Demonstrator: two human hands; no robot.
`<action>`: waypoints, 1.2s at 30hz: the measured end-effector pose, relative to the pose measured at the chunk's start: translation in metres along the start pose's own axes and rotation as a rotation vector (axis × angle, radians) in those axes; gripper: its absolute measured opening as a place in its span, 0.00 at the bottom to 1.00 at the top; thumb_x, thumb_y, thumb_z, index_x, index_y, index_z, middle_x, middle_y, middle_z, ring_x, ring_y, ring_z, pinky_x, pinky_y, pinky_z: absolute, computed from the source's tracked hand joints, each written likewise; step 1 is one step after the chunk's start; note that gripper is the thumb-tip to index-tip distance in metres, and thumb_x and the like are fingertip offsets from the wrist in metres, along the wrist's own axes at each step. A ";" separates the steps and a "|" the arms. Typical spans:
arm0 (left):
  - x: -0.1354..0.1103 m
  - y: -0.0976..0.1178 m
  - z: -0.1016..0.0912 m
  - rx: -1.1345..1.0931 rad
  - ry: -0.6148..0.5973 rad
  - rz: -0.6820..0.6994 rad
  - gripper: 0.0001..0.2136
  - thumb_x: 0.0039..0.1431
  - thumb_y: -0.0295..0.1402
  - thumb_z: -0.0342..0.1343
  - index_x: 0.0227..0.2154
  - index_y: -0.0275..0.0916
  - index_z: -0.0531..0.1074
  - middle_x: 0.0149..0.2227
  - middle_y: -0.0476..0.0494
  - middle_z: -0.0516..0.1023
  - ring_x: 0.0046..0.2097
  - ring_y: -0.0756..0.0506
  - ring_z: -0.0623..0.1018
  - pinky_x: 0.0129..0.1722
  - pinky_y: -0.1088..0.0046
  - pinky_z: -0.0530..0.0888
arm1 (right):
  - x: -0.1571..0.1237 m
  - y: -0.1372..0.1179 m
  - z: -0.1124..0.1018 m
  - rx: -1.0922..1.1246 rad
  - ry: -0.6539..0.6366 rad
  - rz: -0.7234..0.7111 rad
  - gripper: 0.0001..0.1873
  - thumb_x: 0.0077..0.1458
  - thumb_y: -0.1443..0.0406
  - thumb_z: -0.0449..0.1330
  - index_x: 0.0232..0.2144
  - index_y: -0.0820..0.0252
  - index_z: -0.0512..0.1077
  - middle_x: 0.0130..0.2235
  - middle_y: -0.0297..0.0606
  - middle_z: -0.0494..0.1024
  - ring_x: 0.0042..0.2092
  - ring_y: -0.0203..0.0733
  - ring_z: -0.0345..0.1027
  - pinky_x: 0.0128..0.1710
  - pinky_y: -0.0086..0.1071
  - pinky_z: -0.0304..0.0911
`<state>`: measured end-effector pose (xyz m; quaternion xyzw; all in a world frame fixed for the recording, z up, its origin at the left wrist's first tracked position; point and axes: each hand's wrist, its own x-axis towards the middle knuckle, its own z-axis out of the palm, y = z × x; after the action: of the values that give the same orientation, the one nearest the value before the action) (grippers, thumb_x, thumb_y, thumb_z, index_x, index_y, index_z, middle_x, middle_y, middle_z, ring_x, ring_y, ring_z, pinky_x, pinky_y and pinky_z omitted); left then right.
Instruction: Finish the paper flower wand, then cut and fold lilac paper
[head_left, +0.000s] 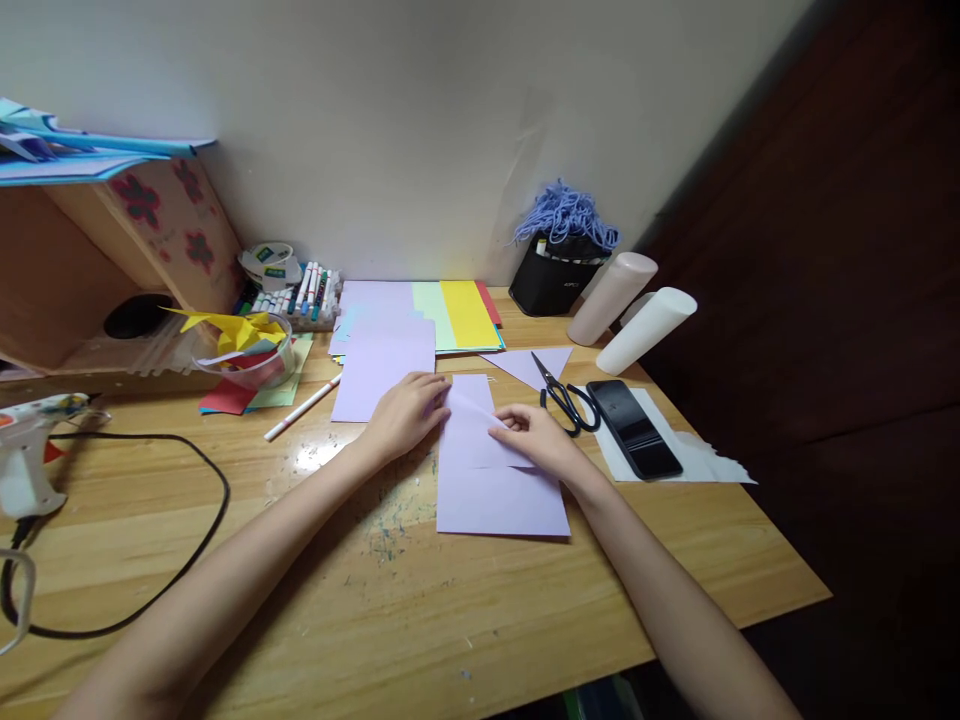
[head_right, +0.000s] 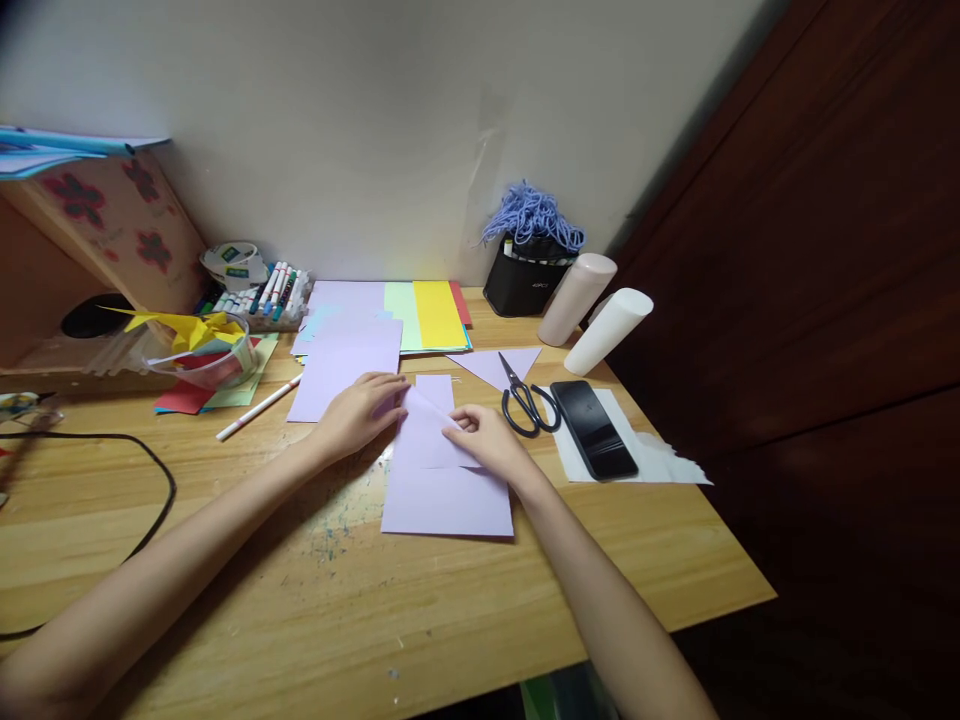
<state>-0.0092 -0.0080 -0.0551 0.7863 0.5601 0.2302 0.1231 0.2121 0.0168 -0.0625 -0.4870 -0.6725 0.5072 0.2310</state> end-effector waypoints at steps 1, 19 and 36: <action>0.000 0.002 -0.001 -0.019 0.066 -0.054 0.15 0.57 0.37 0.49 0.47 0.41 0.65 0.50 0.43 0.69 0.53 0.43 0.64 0.51 0.66 0.62 | -0.001 -0.003 -0.003 0.077 0.007 0.014 0.12 0.43 0.60 0.61 0.30 0.62 0.71 0.30 0.36 0.73 0.31 0.38 0.67 0.29 0.29 0.61; -0.004 0.038 -0.031 -0.446 -0.265 -0.057 0.11 0.54 0.39 0.48 0.21 0.39 0.61 0.21 0.52 0.63 0.25 0.51 0.63 0.25 0.75 0.59 | -0.008 -0.018 0.002 0.543 -0.032 -0.061 0.13 0.47 0.56 0.60 0.29 0.61 0.71 0.29 0.34 0.74 0.30 0.36 0.67 0.30 0.28 0.62; 0.001 0.021 -0.022 -0.377 -0.327 -0.197 0.17 0.48 0.43 0.53 0.15 0.38 0.56 0.17 0.55 0.53 0.21 0.54 0.54 0.20 0.76 0.51 | -0.005 -0.015 0.010 0.488 0.124 -0.035 0.16 0.41 0.55 0.64 0.24 0.62 0.68 0.23 0.31 0.68 0.22 0.29 0.59 0.20 0.24 0.57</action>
<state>-0.0025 -0.0159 -0.0269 0.7181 0.5537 0.1870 0.3779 0.1994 0.0077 -0.0516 -0.4352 -0.5232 0.6195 0.3912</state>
